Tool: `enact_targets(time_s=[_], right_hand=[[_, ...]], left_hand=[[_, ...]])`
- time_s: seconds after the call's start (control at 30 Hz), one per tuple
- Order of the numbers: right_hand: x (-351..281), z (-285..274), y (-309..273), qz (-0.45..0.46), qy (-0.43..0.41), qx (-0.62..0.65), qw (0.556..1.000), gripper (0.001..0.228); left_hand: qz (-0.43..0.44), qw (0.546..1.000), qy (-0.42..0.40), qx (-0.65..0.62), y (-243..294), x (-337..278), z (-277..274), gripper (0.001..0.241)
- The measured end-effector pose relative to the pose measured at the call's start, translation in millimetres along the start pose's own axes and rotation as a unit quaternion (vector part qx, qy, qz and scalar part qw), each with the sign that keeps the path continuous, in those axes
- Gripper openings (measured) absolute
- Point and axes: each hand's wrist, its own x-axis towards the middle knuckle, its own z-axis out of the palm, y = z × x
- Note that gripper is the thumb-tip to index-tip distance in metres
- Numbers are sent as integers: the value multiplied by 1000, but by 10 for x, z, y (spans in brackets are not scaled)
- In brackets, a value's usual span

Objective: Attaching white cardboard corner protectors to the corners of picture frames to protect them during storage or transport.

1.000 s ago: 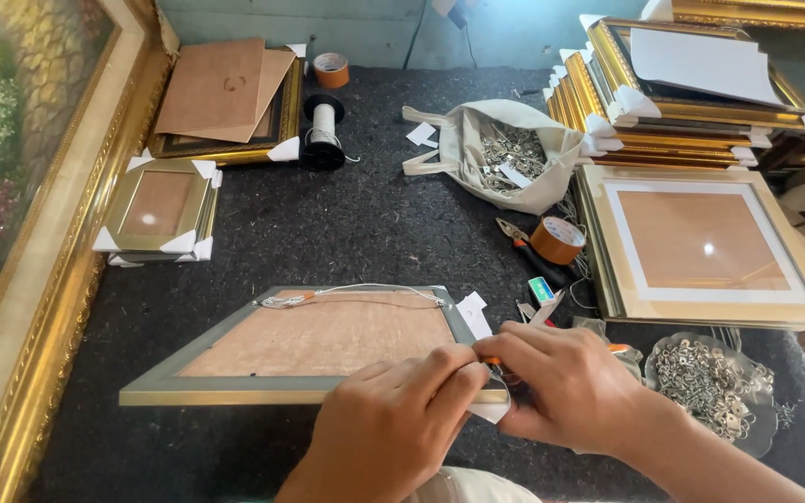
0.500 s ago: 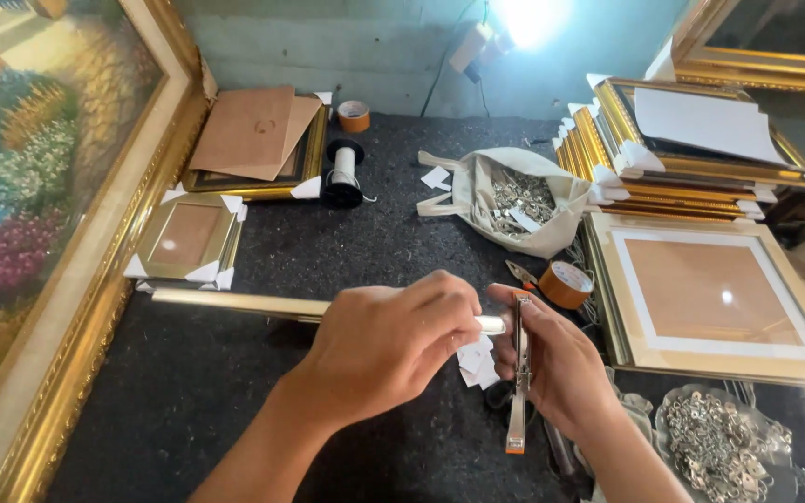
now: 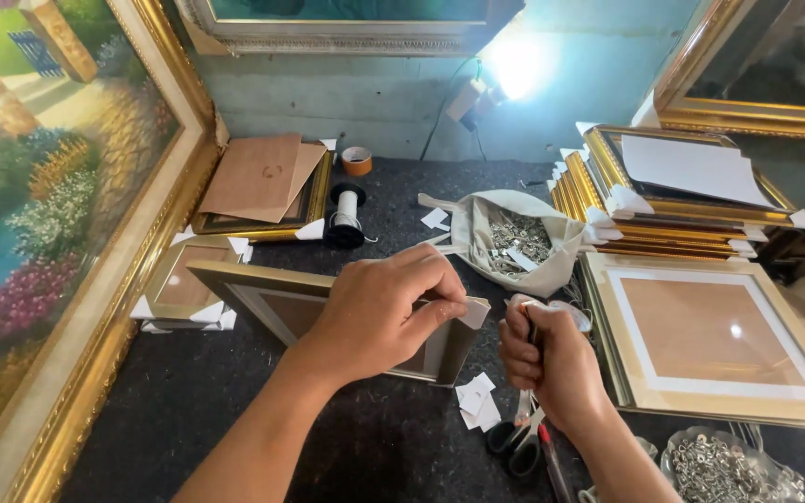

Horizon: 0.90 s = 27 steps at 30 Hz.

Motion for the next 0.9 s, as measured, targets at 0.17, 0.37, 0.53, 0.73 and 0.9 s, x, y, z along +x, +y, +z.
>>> enact_targets(time_s=[0.17,0.37,0.53,0.73,0.9], right_hand=[[-18,186,-147,-150,-3,-185,971,17],[73,41,-186,-200,21,-280,938,19],[140,106,-280,-192,6,-258,947,10],[333,50,-226,-121,-63,-183,974,7],[220,95,-186,-109,5,-159,981,7]], left_hand=[[13,999,7,-46,-17,46,-51,8],[6,997,9,-76,-57,92,-43,9],[-26,997,-12,-74,-66,134,-47,8],[-76,993,-62,-73,-74,232,-89,5],[-169,964,-193,-69,-33,396,-169,13]])
